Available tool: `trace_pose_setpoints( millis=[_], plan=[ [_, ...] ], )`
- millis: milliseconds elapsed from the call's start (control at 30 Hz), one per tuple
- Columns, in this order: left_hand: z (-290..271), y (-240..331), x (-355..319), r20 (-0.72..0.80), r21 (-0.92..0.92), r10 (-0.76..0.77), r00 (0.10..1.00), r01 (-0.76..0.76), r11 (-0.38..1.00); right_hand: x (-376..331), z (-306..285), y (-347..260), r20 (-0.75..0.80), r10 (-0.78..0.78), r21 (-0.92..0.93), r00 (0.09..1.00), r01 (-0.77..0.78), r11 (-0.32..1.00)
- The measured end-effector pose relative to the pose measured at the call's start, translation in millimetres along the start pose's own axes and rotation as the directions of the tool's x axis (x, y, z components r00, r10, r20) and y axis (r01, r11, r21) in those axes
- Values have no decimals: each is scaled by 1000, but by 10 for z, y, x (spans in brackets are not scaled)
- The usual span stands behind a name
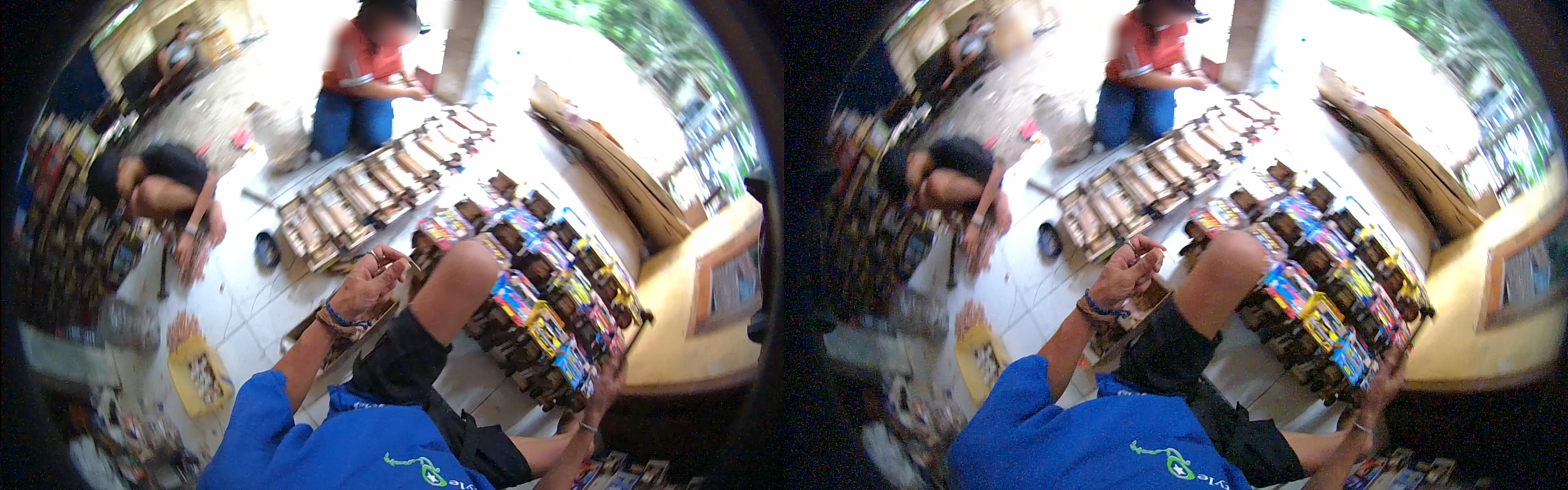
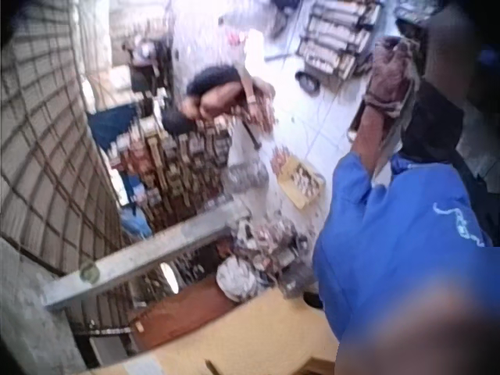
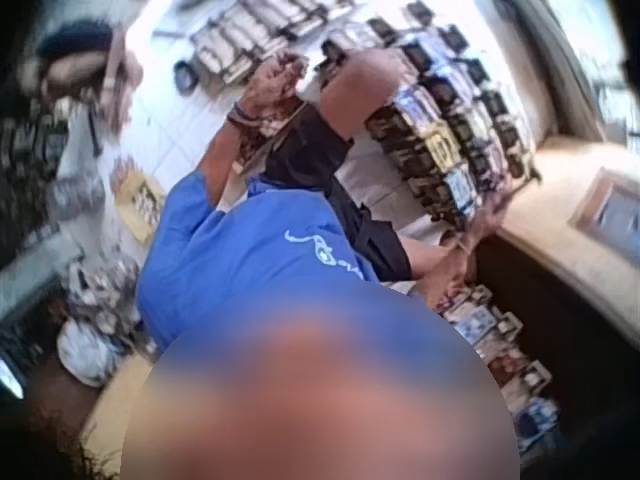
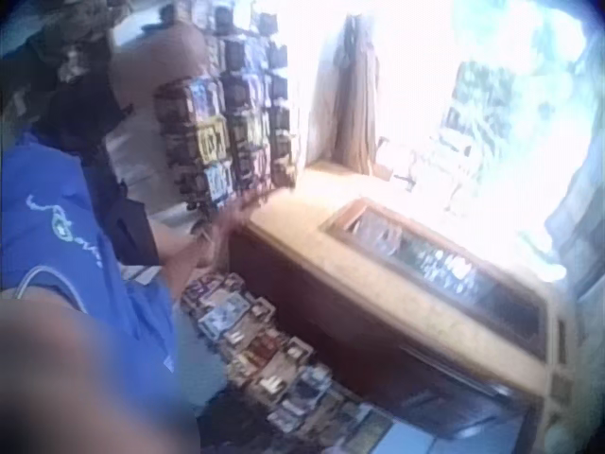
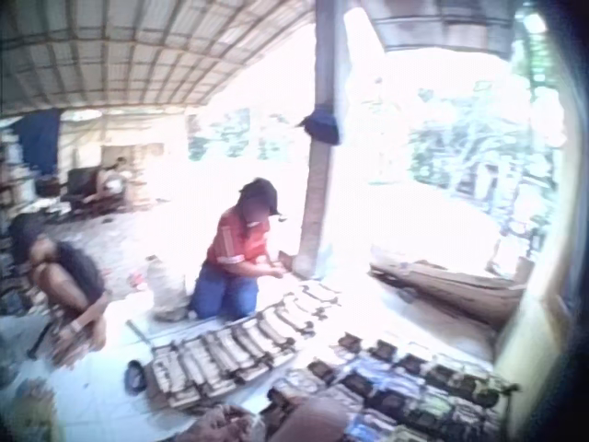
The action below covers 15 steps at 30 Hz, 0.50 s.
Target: The person assembles wooden toy trucks by inserting small wooden pegs into pre-drilled holes and tapping them in with a hammer. They work on multiple trucks arranged on the floor, picking pegs from a box and securing them into the truck bodies.
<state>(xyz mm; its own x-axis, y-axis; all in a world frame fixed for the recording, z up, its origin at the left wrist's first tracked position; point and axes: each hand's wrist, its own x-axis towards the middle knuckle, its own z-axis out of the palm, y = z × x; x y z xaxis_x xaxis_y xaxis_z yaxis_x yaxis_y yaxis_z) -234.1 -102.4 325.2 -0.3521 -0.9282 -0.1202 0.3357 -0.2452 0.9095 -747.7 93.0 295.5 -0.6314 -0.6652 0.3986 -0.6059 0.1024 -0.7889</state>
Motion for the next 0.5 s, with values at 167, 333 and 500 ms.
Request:
trace_pose_setpoints(
  millis=[167, 333, 500],
  plan=[
    [933, 259, 662, 474, 359, 2, 881, -195, 913, -124, 772, -1333, 450, 282, 317, 847, -447, 836],
    [1530, 161, 1188, 644, 426, -80, 761, -270, 863, 114, 1227, -1912, 531, 145, 414, 835, -406, 815],
    [1684, 119, 1699, 684, 491, -200, 702, -239, 838, 416, 1409, -1798, 689, 299, 388, 661, -683, 619]
  ],
)
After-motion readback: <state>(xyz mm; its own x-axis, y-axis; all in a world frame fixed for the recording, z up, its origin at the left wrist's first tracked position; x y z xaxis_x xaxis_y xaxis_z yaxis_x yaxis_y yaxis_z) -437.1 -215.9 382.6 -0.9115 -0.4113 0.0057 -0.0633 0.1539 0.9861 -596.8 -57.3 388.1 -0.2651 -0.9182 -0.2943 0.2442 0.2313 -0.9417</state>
